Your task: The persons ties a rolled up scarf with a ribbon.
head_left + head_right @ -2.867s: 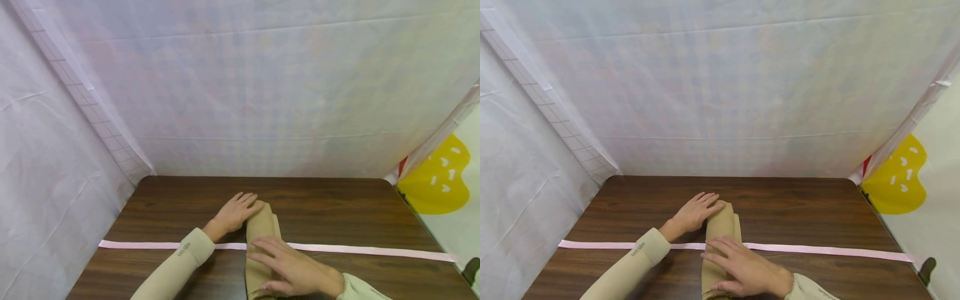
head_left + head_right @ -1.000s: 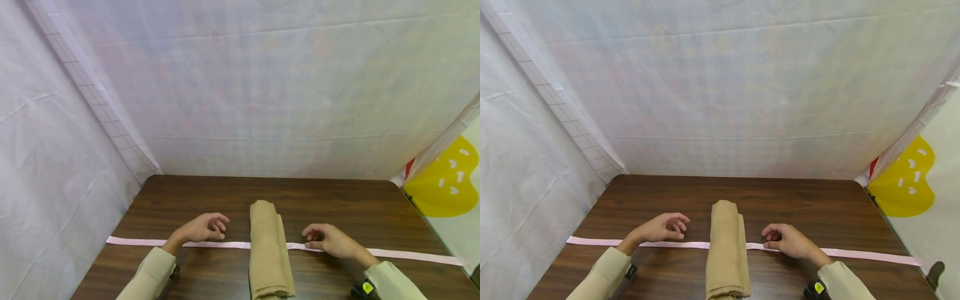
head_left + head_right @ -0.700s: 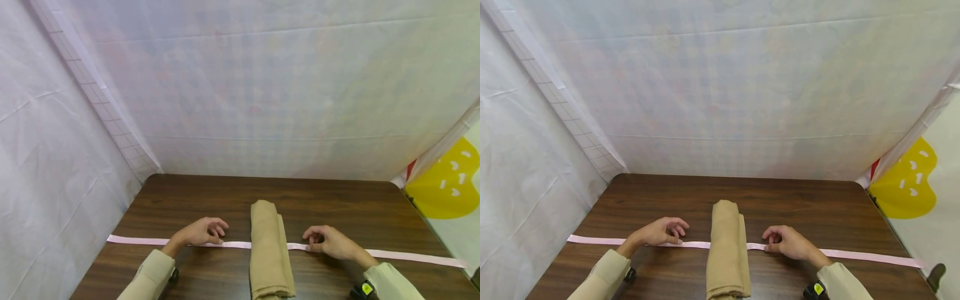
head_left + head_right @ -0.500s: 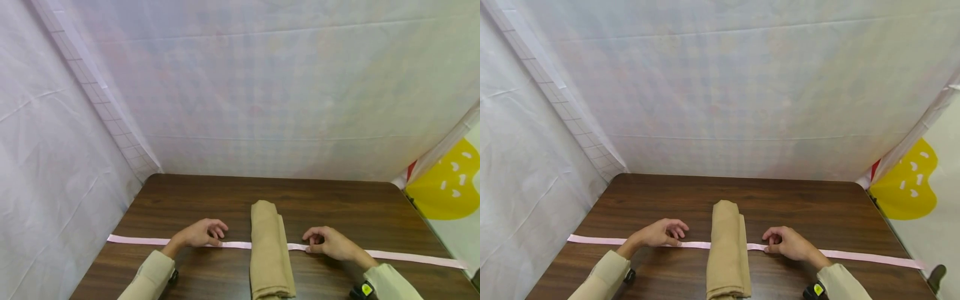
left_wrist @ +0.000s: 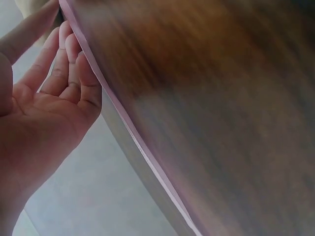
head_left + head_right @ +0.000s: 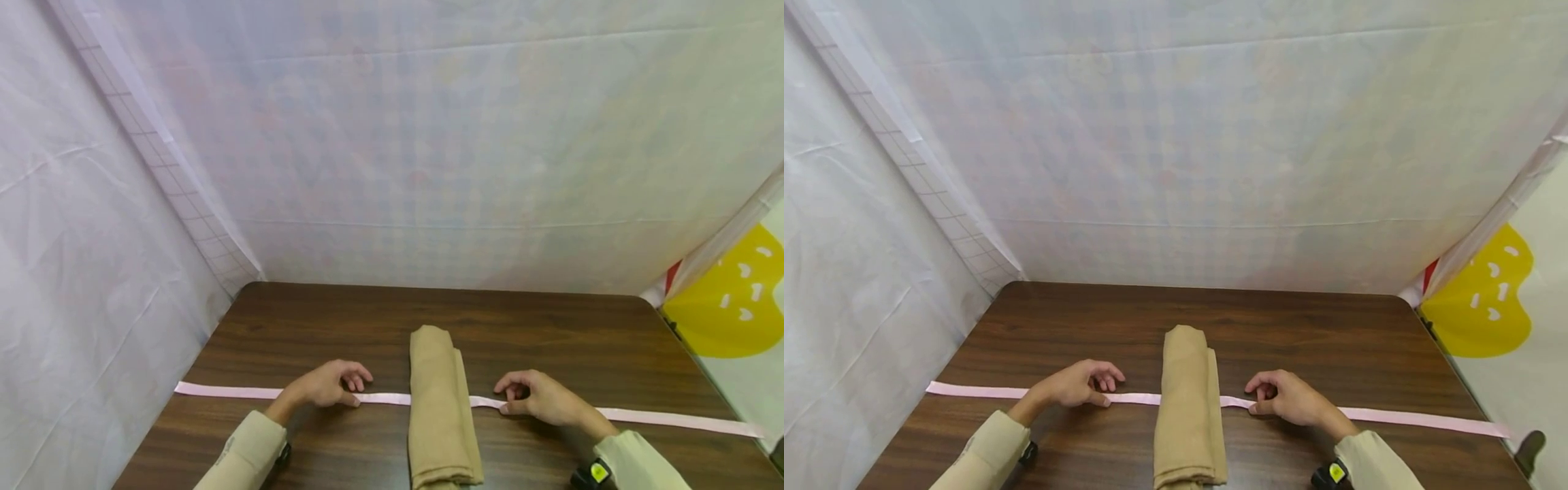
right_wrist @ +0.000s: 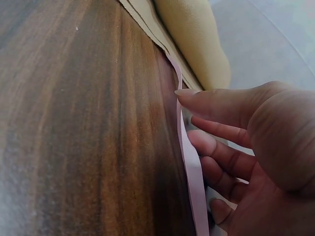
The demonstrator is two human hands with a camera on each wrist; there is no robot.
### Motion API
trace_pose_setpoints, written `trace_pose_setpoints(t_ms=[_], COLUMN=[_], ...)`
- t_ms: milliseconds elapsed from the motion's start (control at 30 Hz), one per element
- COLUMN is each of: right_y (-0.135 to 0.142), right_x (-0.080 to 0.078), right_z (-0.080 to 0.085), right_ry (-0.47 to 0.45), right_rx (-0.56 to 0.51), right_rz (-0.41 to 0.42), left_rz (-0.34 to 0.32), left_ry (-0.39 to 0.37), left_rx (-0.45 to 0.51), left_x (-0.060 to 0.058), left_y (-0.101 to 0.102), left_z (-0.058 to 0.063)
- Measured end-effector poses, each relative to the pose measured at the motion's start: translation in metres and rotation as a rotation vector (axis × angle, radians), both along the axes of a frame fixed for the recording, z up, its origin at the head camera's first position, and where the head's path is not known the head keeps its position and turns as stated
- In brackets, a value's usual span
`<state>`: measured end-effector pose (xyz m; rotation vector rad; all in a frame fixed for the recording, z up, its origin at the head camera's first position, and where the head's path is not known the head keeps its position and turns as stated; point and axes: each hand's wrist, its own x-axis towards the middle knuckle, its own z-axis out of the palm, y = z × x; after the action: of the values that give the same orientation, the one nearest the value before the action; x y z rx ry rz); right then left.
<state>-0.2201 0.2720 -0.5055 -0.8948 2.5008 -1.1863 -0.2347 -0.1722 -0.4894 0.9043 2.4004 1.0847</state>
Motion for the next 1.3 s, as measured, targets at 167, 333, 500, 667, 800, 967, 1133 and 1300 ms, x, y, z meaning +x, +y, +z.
trace_pose_setpoints(t_ms=[167,333,500,667,800,967,1133,1300], right_y=[0.000,-0.002,-0.002,-0.004,-0.005,-0.005,-0.005,-0.003], right_x=[0.000,0.002,0.003,0.004,0.005,0.005,0.006,0.007], right_z=[-0.002,-0.002,0.000,0.002,0.004,0.005,0.007,0.009], right_ry=[-0.005,-0.013,0.002,0.083,0.114,0.093,0.015,-0.005], right_rx=[0.005,0.015,0.028,0.089,0.121,0.094,0.037,0.024], right_rz=[-0.019,-0.034,-0.022,-0.021,-0.025,-0.003,0.009,-0.001], left_rz=[-0.001,-0.007,-0.004,-0.006,-0.002,0.006,0.014,0.013], left_ry=[0.042,0.071,0.061,0.045,0.053,0.053,0.011,-0.018], left_rx=[-0.035,-0.043,-0.055,-0.054,-0.063,-0.074,-0.042,-0.027], left_x=[0.000,0.002,0.002,0.003,0.003,0.004,0.004,0.004], left_y=[0.001,0.002,0.004,0.005,0.006,0.005,0.002,-0.001], left_z=[0.000,-0.002,-0.004,-0.003,-0.002,0.001,0.006,0.009])
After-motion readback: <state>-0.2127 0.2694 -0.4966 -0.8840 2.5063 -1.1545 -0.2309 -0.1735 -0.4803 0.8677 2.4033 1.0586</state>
